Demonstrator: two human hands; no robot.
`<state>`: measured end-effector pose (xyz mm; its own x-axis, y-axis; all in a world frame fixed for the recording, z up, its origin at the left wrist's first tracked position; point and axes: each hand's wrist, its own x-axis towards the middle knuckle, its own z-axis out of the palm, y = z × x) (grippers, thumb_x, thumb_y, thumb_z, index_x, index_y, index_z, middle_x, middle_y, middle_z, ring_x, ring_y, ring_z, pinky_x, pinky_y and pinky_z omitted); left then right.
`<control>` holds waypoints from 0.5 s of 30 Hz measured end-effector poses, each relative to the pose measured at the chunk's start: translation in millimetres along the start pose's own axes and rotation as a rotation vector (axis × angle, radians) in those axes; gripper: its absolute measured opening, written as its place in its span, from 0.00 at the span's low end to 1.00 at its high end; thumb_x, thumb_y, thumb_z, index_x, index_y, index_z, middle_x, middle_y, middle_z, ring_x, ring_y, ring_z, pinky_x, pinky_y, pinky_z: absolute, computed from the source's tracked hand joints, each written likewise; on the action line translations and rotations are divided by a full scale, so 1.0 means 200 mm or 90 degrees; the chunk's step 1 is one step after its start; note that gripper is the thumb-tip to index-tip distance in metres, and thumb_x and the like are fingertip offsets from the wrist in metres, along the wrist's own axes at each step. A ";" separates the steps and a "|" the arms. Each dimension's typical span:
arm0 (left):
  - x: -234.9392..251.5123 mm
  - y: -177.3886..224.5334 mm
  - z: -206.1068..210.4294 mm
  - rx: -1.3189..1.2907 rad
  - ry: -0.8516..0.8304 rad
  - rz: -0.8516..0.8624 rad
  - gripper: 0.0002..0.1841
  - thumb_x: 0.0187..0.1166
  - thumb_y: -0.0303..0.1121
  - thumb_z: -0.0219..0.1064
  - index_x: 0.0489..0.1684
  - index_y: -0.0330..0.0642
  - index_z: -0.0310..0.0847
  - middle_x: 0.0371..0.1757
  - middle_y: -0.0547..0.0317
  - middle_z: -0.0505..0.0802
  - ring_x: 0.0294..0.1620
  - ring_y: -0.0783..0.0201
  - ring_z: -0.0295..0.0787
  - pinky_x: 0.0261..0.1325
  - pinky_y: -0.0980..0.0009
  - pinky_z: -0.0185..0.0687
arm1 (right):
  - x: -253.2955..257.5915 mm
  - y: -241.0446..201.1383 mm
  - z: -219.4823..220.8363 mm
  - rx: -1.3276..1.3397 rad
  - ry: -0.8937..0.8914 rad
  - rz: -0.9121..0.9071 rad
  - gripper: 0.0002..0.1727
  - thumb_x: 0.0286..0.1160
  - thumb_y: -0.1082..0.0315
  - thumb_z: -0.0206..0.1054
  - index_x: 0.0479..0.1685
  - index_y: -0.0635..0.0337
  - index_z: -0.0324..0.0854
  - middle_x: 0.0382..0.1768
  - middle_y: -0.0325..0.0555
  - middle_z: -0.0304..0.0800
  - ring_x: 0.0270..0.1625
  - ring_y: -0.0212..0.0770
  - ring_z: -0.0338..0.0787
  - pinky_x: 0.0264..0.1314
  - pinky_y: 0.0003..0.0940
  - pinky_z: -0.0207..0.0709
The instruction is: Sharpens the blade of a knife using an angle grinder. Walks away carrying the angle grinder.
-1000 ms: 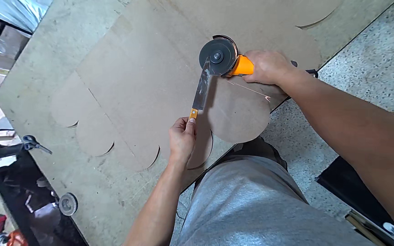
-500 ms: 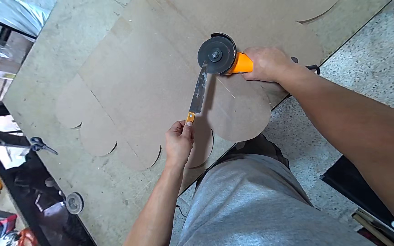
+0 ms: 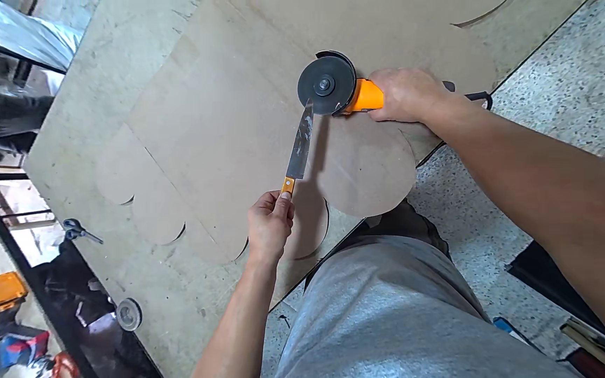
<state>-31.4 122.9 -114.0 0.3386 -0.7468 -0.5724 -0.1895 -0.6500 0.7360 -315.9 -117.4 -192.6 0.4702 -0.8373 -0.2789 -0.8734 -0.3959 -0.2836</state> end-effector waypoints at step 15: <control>-0.02 0.07 -0.01 -0.041 0.007 -0.042 0.11 0.92 0.36 0.59 0.50 0.39 0.84 0.23 0.55 0.83 0.09 0.72 0.59 0.09 0.79 0.52 | 0.00 0.01 0.00 0.015 0.000 0.000 0.31 0.65 0.45 0.78 0.63 0.52 0.79 0.56 0.52 0.90 0.58 0.59 0.91 0.53 0.67 0.81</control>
<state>-33.5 117.2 -99.7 0.3584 -0.7010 -0.6166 -0.1075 -0.6870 0.7186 -317.2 -118.2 -192.2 0.4701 -0.8372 -0.2794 -0.8702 -0.3867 -0.3052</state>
